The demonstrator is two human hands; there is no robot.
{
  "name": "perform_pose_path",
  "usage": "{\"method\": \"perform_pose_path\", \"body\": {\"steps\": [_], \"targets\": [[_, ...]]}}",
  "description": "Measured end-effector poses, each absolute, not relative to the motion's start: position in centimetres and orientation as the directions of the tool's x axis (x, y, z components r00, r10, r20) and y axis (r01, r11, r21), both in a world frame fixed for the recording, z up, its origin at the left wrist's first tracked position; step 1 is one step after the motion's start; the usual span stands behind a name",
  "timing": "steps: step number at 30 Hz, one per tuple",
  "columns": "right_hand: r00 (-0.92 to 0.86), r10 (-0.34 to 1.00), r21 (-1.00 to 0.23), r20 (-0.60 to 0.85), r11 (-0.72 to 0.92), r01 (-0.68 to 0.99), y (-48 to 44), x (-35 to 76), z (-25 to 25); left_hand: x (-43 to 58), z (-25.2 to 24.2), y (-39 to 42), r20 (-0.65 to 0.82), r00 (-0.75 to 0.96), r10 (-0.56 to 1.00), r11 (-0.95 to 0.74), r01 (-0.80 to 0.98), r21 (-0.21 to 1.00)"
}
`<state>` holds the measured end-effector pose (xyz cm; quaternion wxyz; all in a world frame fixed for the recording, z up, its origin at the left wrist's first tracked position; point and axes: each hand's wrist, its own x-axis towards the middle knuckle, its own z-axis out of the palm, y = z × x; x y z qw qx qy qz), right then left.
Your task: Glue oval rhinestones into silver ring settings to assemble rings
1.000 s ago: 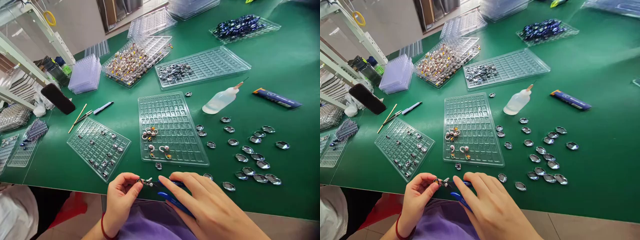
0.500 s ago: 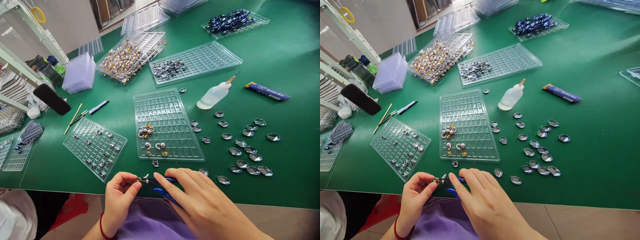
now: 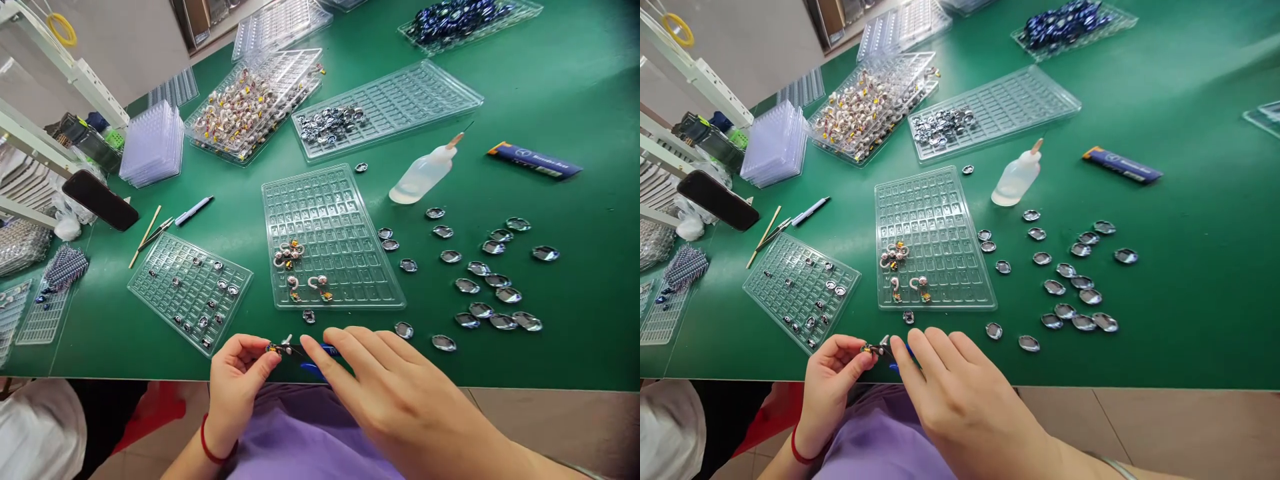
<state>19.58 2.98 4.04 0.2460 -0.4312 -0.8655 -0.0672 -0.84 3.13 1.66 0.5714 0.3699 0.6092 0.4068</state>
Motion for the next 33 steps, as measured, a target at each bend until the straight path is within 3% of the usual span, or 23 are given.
{"method": "perform_pose_path", "body": {"steps": [5, 8, 11, 14, 18, 21, 28, 33], "targets": [[-0.480, 0.731, -0.163, 0.485, 0.615, 0.771, 3.1, 19.5, 3.7, -0.8, 1.8, 3.1, -0.395, -0.082, 0.915, 0.393, -0.038, 0.919], [-0.445, 0.794, -0.328, 0.415, 0.587, 0.740, 3.3, 19.9, 3.0, -0.8, 1.8, 3.0, -0.391, -0.080, 0.917, 0.389, -0.039, 0.920], [-0.429, 0.879, -0.572, 0.207, 0.464, 0.676, 3.9, 20.5, 2.6, -0.8, 1.8, 2.9, -0.392, -0.075, 0.917, 0.390, -0.043, 0.920], [-0.424, 0.901, -0.771, -0.087, 0.209, 0.601, 4.7, 21.1, 2.7, -0.9, 1.8, 2.9, -0.389, -0.070, 0.918, 0.387, -0.044, 0.921], [-0.398, 0.860, -0.869, -0.320, -0.098, 0.485, 5.5, 21.6, 2.7, -1.0, 1.7, 2.9, -0.396, -0.040, 0.917, 0.393, -0.063, 0.917], [-0.354, 0.896, -0.866, -0.269, -0.064, 0.497, 5.3, 21.9, 2.4, -1.0, 1.7, 2.9, -0.409, -0.031, 0.912, 0.405, -0.082, 0.911], [-0.379, 0.919, -0.711, 0.107, 0.337, 0.617, 3.6, 22.4, 2.6, -1.1, 1.7, 2.7, -0.414, -0.030, 0.910, 0.410, -0.088, 0.908], [-0.461, 0.870, -0.597, 0.174, 0.465, 0.653, 2.8, 22.5, 2.7, -1.1, 1.6, 2.8, -0.414, -0.029, 0.910, 0.410, -0.086, 0.908]]}}
